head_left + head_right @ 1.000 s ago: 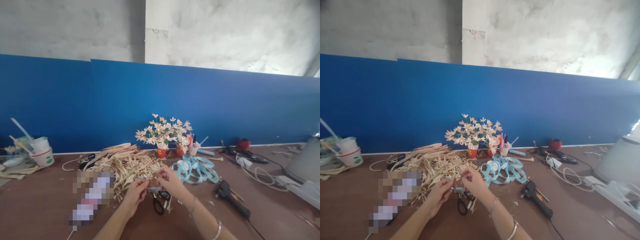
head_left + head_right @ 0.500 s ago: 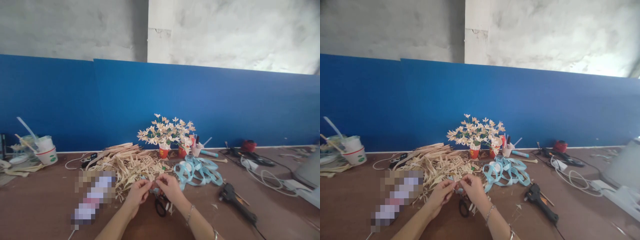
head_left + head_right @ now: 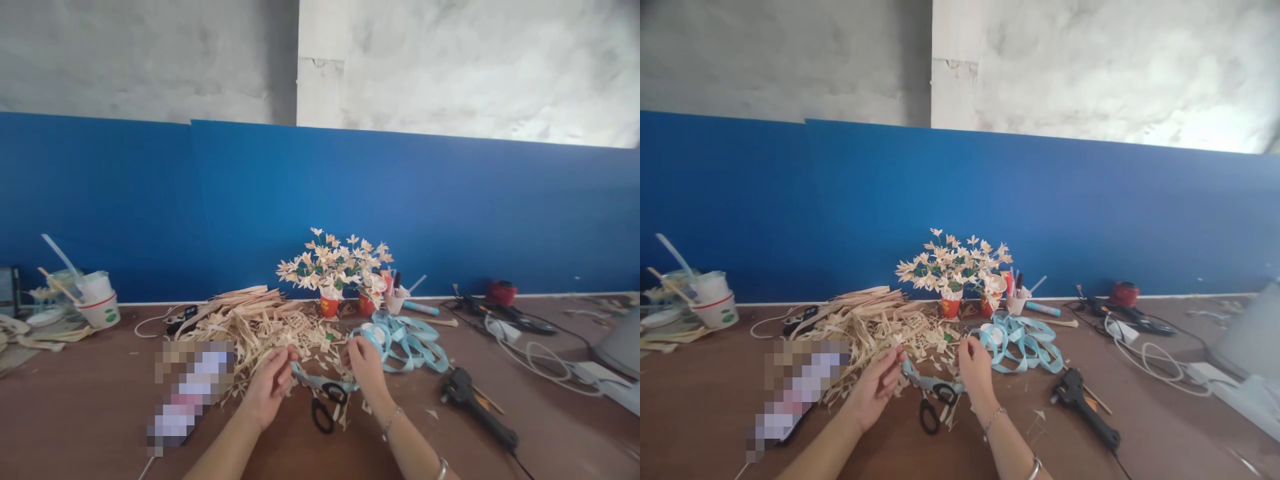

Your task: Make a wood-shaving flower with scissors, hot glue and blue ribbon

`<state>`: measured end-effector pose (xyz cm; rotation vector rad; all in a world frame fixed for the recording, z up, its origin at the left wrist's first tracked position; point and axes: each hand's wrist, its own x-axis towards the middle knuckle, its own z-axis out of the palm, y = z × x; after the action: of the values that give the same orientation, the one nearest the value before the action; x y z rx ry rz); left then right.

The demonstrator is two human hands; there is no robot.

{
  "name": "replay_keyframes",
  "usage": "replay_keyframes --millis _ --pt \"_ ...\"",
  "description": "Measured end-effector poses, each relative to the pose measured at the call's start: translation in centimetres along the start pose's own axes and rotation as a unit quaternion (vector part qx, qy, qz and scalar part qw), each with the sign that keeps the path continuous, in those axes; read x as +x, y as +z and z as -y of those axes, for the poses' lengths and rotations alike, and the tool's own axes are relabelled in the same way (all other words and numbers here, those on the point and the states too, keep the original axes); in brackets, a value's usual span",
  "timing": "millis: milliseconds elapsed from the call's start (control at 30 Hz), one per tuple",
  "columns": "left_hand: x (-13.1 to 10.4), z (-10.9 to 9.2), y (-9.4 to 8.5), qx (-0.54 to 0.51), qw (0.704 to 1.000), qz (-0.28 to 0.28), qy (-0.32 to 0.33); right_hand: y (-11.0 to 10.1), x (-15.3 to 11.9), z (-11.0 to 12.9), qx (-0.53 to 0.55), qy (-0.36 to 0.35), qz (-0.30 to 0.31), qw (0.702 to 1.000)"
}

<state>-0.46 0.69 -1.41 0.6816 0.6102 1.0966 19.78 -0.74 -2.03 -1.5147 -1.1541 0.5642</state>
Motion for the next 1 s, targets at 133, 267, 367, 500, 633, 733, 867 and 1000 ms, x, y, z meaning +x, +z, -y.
replay_keyframes --millis 133,267,367,500,633,733,867,1000 --pt "0.3 -0.5 -0.5 -0.056 0.998 -0.005 0.023 -0.1 0.1 -0.1 0.000 -0.023 -0.028 0.999" --pt "0.3 -0.2 -0.4 -0.022 1.000 0.000 0.000 0.6 -0.8 0.7 -0.068 -0.109 0.008 0.992" --pt "-0.1 0.3 0.1 0.033 0.999 0.018 -0.020 1.3 -2.0 1.7 -0.075 -0.164 0.052 0.982" --pt "-0.4 0.8 0.7 0.113 0.993 0.032 -0.030 1.9 -3.4 2.7 -0.052 -0.224 0.119 0.966" --pt "-0.5 1.2 0.8 0.188 0.981 0.046 -0.036 2.0 -4.0 2.9 -0.074 -0.262 0.122 0.955" --pt "-0.5 1.3 0.8 0.217 0.974 0.060 -0.041 1.9 -3.9 3.1 -0.062 -0.267 0.136 0.952" --pt "-0.8 0.8 1.1 0.185 0.982 0.032 -0.030 1.9 -3.6 3.1 -0.025 -0.221 0.147 0.964" --pt "-1.0 0.2 1.4 0.177 0.983 0.038 -0.032 2.1 -3.4 2.9 0.021 -0.171 0.158 0.972"
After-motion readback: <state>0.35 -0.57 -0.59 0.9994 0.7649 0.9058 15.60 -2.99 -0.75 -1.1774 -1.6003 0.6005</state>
